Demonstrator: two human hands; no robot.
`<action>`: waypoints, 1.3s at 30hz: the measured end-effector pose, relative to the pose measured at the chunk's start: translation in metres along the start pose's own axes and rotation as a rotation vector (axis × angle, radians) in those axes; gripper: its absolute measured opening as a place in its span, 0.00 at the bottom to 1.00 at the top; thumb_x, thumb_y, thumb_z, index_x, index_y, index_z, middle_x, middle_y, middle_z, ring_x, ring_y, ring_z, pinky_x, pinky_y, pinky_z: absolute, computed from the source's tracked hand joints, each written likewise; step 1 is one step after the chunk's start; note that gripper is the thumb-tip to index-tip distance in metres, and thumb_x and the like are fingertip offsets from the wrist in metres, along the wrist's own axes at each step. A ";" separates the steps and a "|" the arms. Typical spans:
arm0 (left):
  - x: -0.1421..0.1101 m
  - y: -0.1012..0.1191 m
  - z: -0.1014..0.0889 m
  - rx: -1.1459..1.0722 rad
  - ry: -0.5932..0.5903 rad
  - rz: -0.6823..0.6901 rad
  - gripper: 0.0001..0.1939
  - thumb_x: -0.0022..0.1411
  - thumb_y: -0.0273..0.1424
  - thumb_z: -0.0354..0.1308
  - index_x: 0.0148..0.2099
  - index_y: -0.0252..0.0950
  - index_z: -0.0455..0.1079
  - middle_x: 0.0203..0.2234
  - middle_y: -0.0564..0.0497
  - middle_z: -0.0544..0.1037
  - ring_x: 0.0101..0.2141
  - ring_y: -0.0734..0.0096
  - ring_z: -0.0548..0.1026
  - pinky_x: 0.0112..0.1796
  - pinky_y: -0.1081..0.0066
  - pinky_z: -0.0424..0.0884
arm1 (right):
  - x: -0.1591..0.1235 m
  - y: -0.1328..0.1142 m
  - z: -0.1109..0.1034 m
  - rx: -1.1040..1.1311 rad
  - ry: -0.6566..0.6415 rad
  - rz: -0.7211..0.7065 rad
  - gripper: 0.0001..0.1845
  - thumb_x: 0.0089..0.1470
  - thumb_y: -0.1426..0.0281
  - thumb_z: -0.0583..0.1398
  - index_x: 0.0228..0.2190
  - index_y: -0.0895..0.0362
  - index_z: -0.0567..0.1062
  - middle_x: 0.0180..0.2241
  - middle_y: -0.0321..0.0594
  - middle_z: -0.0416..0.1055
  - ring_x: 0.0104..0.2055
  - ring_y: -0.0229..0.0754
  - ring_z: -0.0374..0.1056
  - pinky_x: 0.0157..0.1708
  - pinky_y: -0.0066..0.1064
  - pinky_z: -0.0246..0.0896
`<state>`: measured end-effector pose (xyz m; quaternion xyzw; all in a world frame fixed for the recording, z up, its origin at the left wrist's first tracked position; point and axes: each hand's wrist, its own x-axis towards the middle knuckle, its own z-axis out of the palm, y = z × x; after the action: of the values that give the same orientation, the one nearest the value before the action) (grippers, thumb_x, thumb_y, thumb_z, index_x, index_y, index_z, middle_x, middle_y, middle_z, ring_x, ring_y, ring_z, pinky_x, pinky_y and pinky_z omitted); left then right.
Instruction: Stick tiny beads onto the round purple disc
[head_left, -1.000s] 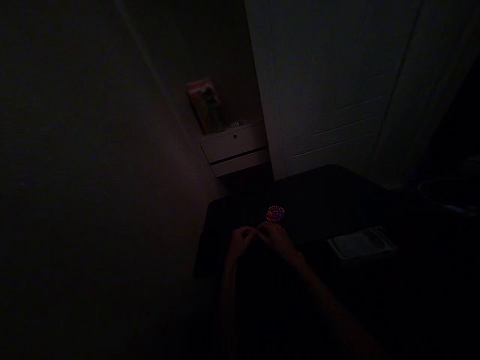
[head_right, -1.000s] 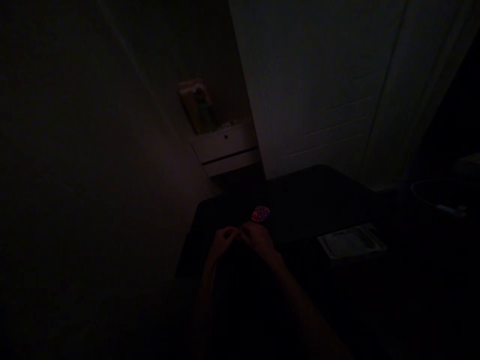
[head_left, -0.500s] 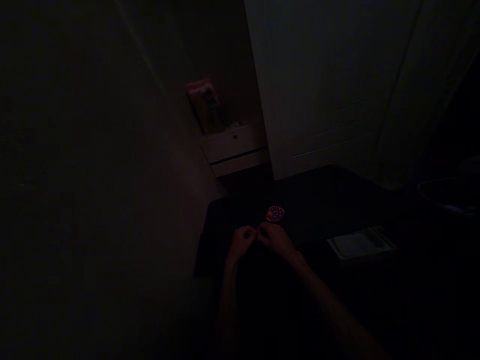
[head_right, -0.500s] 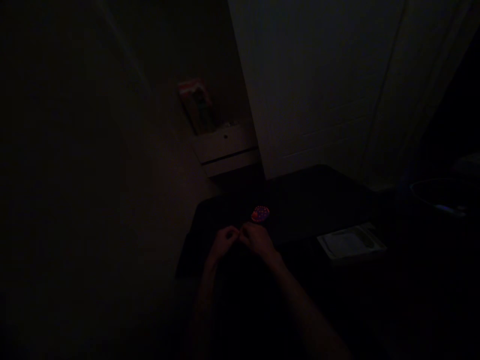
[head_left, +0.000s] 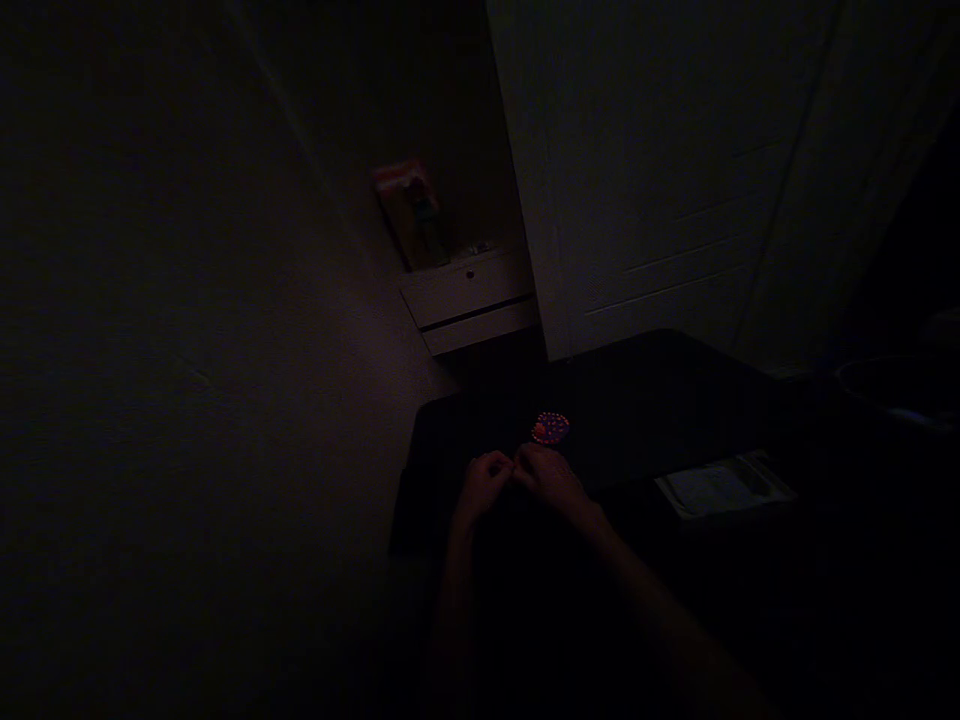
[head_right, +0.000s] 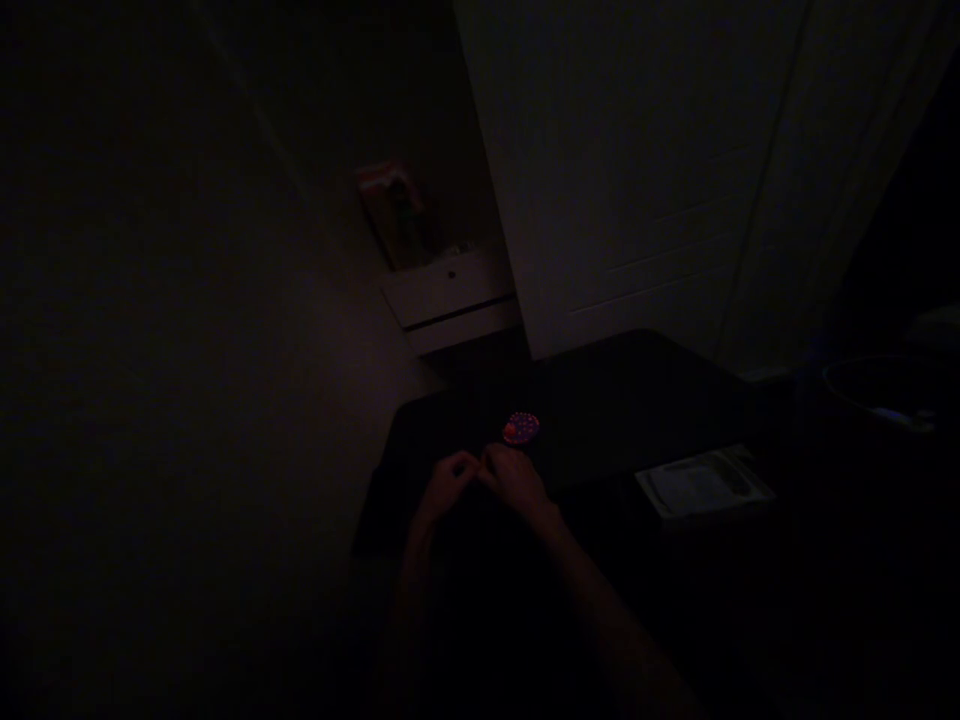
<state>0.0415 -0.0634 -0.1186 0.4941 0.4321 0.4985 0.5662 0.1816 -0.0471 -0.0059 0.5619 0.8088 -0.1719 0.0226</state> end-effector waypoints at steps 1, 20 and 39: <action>0.000 -0.002 0.000 -0.020 0.011 -0.009 0.10 0.59 0.35 0.56 0.34 0.34 0.73 0.26 0.51 0.77 0.30 0.69 0.74 0.37 0.71 0.66 | 0.000 0.003 0.003 0.000 0.014 0.013 0.05 0.61 0.70 0.60 0.36 0.59 0.73 0.36 0.42 0.74 0.35 0.40 0.68 0.35 0.29 0.53; -0.004 -0.012 -0.001 -0.047 0.150 -0.100 0.10 0.60 0.35 0.56 0.35 0.34 0.73 0.23 0.52 0.75 0.28 0.69 0.74 0.34 0.71 0.66 | 0.013 0.031 0.033 0.231 0.261 0.025 0.14 0.66 0.63 0.44 0.41 0.57 0.65 0.37 0.48 0.71 0.37 0.45 0.69 0.42 0.35 0.61; -0.005 -0.013 -0.002 -0.060 0.138 -0.081 0.09 0.59 0.34 0.57 0.36 0.32 0.74 0.26 0.50 0.76 0.30 0.69 0.74 0.36 0.71 0.67 | 0.014 0.029 0.029 0.313 0.226 -0.030 0.04 0.58 0.71 0.61 0.33 0.59 0.76 0.34 0.41 0.76 0.35 0.40 0.71 0.37 0.29 0.62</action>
<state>0.0405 -0.0678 -0.1315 0.4236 0.4747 0.5206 0.5694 0.1985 -0.0346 -0.0435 0.5620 0.7780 -0.2318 -0.1585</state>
